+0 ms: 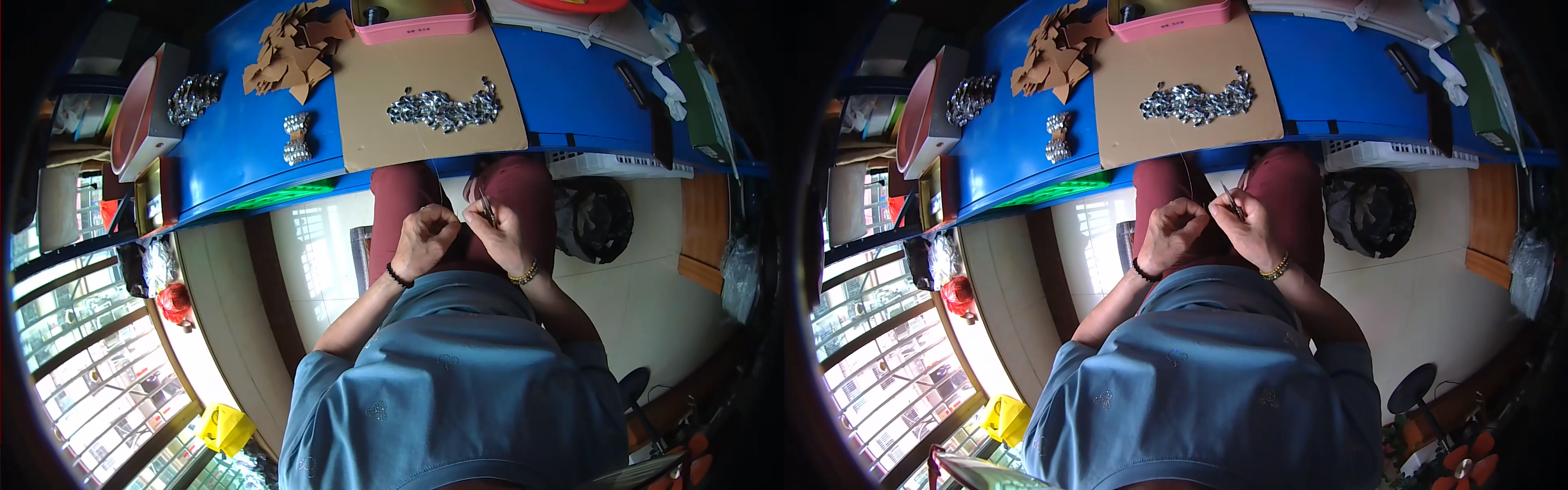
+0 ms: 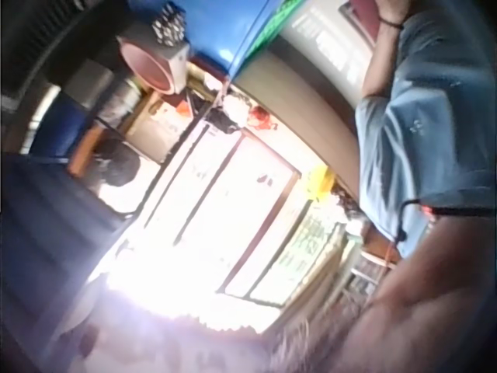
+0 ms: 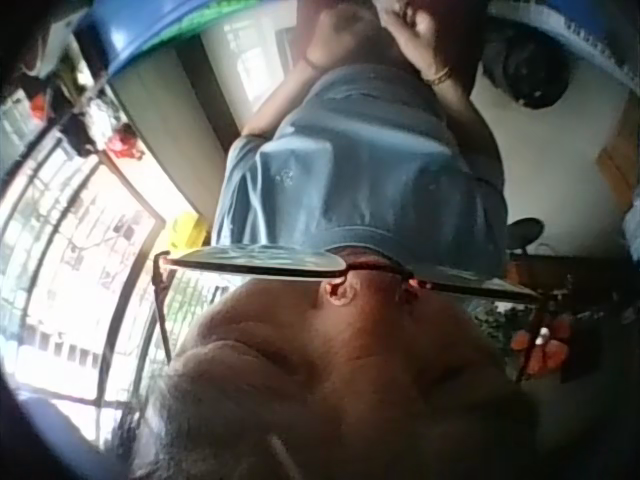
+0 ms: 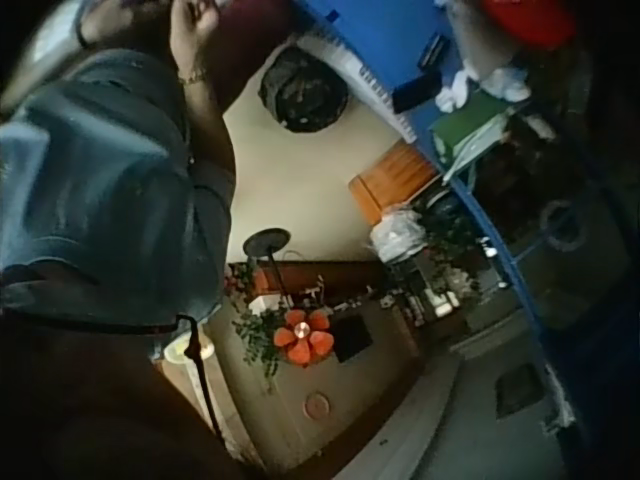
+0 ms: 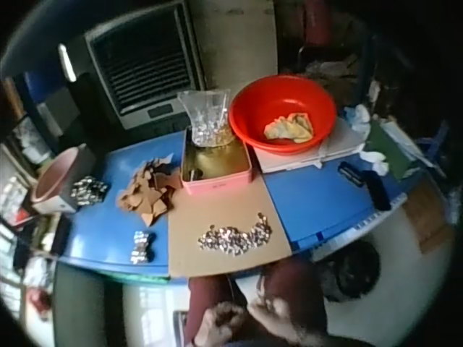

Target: Attaching metal decorative pieces to pre-cut leather bow components.

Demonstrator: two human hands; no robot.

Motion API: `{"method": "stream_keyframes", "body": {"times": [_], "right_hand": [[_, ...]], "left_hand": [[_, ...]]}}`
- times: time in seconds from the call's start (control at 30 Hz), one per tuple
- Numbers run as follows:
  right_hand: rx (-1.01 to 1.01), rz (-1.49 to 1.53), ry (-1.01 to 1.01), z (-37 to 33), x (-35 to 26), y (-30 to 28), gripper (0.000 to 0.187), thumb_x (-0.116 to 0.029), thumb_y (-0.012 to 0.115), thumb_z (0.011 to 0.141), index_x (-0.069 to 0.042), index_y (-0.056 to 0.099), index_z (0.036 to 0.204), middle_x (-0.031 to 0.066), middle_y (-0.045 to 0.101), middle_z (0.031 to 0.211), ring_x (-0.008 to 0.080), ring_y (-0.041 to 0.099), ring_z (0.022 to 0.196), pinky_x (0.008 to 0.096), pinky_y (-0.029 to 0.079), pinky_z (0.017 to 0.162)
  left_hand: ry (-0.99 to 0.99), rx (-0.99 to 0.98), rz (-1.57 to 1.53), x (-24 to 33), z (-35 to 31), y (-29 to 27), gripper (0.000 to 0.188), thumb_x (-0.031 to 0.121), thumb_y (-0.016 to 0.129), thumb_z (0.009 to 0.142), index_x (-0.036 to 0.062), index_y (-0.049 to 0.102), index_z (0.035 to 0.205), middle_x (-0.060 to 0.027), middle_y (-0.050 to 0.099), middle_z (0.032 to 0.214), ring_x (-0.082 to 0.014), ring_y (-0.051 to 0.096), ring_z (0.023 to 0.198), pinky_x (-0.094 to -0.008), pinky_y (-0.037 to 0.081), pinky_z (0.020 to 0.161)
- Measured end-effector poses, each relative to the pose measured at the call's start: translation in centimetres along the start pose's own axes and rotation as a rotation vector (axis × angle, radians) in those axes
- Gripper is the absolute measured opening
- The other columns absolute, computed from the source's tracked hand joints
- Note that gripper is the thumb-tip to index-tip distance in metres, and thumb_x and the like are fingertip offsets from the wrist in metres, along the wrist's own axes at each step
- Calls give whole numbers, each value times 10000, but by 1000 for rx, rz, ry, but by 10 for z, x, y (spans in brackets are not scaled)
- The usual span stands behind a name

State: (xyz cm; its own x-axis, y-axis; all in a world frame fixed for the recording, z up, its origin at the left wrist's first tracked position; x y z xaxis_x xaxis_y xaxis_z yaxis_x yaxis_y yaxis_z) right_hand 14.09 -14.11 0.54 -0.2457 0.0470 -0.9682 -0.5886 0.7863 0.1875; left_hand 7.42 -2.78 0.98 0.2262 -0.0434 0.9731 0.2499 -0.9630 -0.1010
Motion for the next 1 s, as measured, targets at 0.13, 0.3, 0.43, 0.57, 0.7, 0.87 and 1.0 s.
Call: {"method": "stream_keyframes", "body": {"times": [0.13, 0.3, 0.43, 0.57, 0.7, 0.87, 1.0], "right_hand": [[-17, -59, -31, -1, -4, 3, 93, -11, 563, 812, -55, 518, 743, -92, 423, 651, -15, 349, 579, 150, 302, 516], [-23, -108, -36, 0, -6, 5, 126, 0, 563, 801, -59, 502, 707, -99, 422, 635, -20, 343, 558, 147, 290, 489], [-18, -110, -37, 1, -3, 3, 131, -3, 566, 797, -58, 504, 696, -100, 424, 623, -23, 343, 550, 147, 284, 479], [-27, -100, -20, 1, -2, 2, 127, -8, 566, 799, -56, 509, 696, -100, 429, 620, -24, 347, 548, 146, 283, 476], [-30, -90, 1, 0, 0, 2, 121, -16, 565, 802, -54, 514, 699, -97, 434, 622, -25, 352, 550, 145, 284, 477], [-29, -80, 5, 0, -2, 2, 116, -25, 566, 805, -52, 518, 703, -92, 440, 627, -24, 355, 555, 143, 287, 483], [-29, -62, 0, 0, 0, 3, 113, -24, 564, 805, -52, 518, 706, -89, 440, 630, -22, 356, 556, 145, 290, 485]], "left_hand": [[49, 50, 0, 3, 1, -1, 31, 13, 593, 727, -2, 565, 726, -33, 535, 632, -80, 489, 561, -229, 410, 524], [81, 62, 69, 7, 1, -1, 33, 6, 600, 715, -1, 571, 729, -50, 535, 643, -98, 505, 556, -234, 415, 515], [76, 67, 96, 9, 1, 0, 38, -1, 604, 708, 0, 573, 731, -63, 538, 652, -111, 515, 551, -239, 418, 506], [79, 54, 134, 11, -1, 1, 36, 0, 594, 731, -9, 574, 758, -48, 538, 676, -88, 499, 586, -225, 409, 532], [94, 45, 156, 12, -1, 2, 42, -3, 591, 741, -15, 575, 778, -45, 540, 692, -81, 497, 607, -218, 407, 547], [113, 43, 166, 14, -1, 2, 50, -12, 592, 739, -17, 574, 785, -49, 541, 697, -84, 508, 619, -222, 413, 548], [134, 44, 170, 13, 0, 2, 54, -22, 593, 730, -14, 575, 780, -55, 540, 694, -97, 514, 612, -230, 417, 544]]}}
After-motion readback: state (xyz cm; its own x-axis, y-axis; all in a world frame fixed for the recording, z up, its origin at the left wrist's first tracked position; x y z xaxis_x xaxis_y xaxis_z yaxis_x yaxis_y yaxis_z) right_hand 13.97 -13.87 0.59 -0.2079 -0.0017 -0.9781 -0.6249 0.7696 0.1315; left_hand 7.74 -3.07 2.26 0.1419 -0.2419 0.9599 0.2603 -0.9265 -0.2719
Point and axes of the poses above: each hand's wrist, its own z-axis towards the middle knuckle, its own y-axis out of the palm, x = y × z, the point moved 7 cm from there along z, towards the middle knuckle
